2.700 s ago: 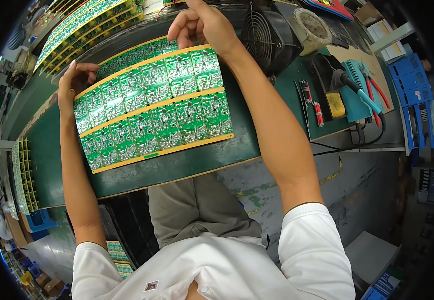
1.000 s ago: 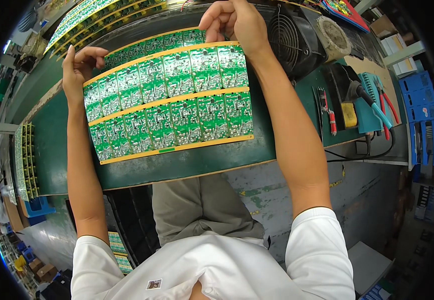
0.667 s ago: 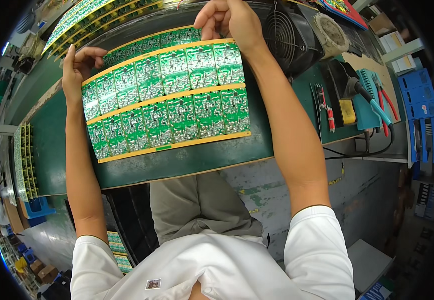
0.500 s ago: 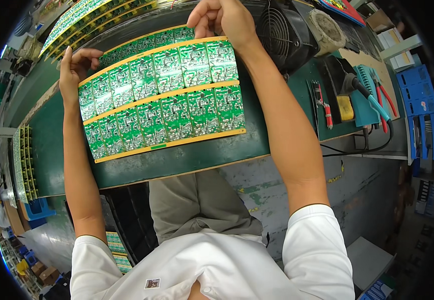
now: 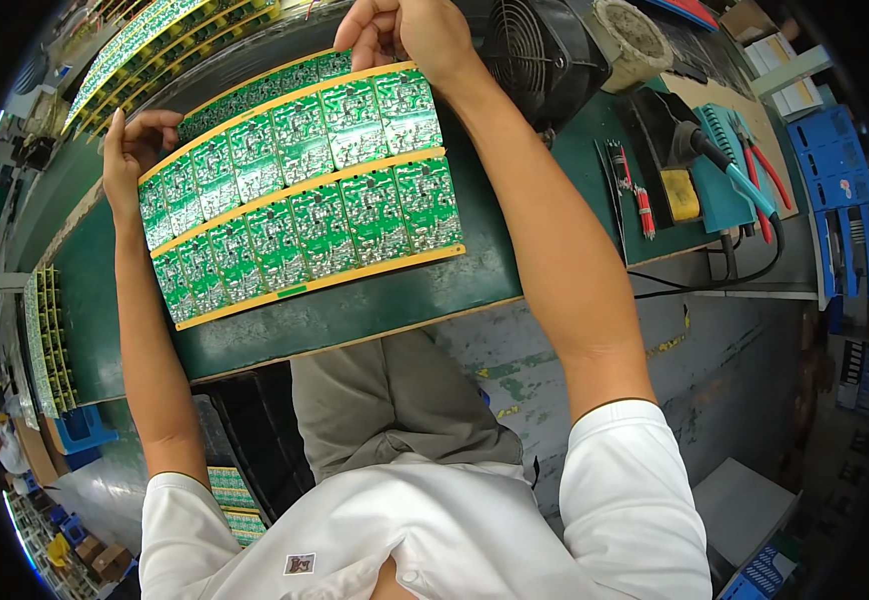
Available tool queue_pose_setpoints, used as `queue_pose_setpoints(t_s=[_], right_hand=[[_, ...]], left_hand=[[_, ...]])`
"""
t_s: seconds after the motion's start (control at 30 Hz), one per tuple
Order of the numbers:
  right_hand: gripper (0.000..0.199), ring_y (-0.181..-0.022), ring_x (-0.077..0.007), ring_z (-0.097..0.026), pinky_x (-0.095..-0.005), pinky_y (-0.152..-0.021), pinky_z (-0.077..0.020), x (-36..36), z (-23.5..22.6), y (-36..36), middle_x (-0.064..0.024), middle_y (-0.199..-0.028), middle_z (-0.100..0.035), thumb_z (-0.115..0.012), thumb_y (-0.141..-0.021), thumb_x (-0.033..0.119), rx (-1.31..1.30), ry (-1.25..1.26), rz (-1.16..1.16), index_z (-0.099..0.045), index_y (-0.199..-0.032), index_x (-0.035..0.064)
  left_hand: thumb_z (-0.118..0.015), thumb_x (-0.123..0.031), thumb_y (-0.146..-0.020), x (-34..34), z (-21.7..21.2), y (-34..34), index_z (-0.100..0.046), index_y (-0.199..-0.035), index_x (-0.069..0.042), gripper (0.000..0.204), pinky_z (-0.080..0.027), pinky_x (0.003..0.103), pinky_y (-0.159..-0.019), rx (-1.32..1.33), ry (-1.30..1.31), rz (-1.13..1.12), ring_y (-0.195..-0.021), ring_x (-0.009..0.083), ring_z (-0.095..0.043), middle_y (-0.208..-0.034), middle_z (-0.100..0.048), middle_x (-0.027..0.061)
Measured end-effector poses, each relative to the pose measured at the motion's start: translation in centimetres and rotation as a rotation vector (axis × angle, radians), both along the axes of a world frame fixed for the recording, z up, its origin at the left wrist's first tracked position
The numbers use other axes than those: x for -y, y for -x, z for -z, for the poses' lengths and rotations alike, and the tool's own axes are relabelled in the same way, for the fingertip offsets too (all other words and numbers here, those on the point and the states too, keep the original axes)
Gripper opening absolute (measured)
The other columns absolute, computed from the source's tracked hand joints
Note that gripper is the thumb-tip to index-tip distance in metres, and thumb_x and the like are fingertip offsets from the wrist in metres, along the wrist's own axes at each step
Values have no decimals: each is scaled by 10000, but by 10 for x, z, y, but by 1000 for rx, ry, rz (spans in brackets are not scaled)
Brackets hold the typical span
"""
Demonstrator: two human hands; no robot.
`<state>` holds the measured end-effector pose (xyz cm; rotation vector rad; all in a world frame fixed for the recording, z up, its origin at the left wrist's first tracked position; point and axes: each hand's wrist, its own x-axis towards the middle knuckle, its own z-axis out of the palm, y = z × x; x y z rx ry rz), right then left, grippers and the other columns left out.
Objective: Manually inspecting and soldering components on large printed circuit board panels at an assembly station.
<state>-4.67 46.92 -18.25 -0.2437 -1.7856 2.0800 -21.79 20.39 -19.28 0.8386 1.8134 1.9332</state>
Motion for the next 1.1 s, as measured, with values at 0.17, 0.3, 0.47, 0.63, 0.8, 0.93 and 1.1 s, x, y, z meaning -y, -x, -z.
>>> queue_pose_setpoints(t_s=[0.17,0.3,0.47,0.63,0.8,0.93,1.1], right_hand=[[750,-307,-104,-454,-177,-336,-286,-4,3,2,-59,-457,-578,-258,-1017,505,-27,29,-46,-669,-630,12],[752,-307,-103,-454,-177,-340,-286,-7,6,4,-58,-455,-576,-255,-1018,505,-17,27,-46,-668,-628,12],[754,-310,-104,-458,-175,-345,-287,-5,3,3,-56,-454,-573,-249,-1021,501,-21,14,-53,-667,-627,11],[756,-319,-106,-470,-177,-350,-291,-8,8,7,-55,-454,-572,-243,-1024,493,-40,16,-58,-665,-624,9],[756,-327,-107,-480,-177,-355,-296,-9,8,6,-55,-454,-570,-239,-1026,486,-40,4,-75,-663,-622,8],[756,-335,-108,-488,-177,-360,-301,-10,8,4,-55,-455,-568,-236,-1028,481,-29,-15,-97,-661,-621,6],[756,-341,-109,-493,-176,-368,-309,-13,10,9,-55,-455,-566,-232,-1030,475,-13,-27,-118,-659,-619,5]], left_hand=[[-261,-428,-1006,0,0,0,-669,-928,47,631,-344,255,-681,-9,6,7,-698,120,-474,-714,-544,62],[-258,-427,-1000,-1,1,0,-674,-912,54,642,-343,254,-700,9,17,10,-705,116,-473,-716,-556,61],[-259,-428,-1000,1,0,1,-675,-914,54,642,-343,253,-700,13,28,5,-706,116,-473,-715,-558,60],[-264,-429,-1001,-1,0,-1,-675,-925,51,636,-345,253,-695,43,24,14,-707,117,-473,-714,-555,60],[-269,-429,-1001,0,1,1,-674,-932,50,631,-347,253,-692,62,23,24,-702,117,-472,-714,-552,59],[-272,-430,-1001,0,1,0,-673,-935,51,629,-348,251,-687,60,31,17,-697,116,-471,-714,-550,59],[-277,-430,-999,-2,1,-1,-672,-939,52,626,-349,248,-677,62,33,9,-691,114,-471,-715,-549,58]])
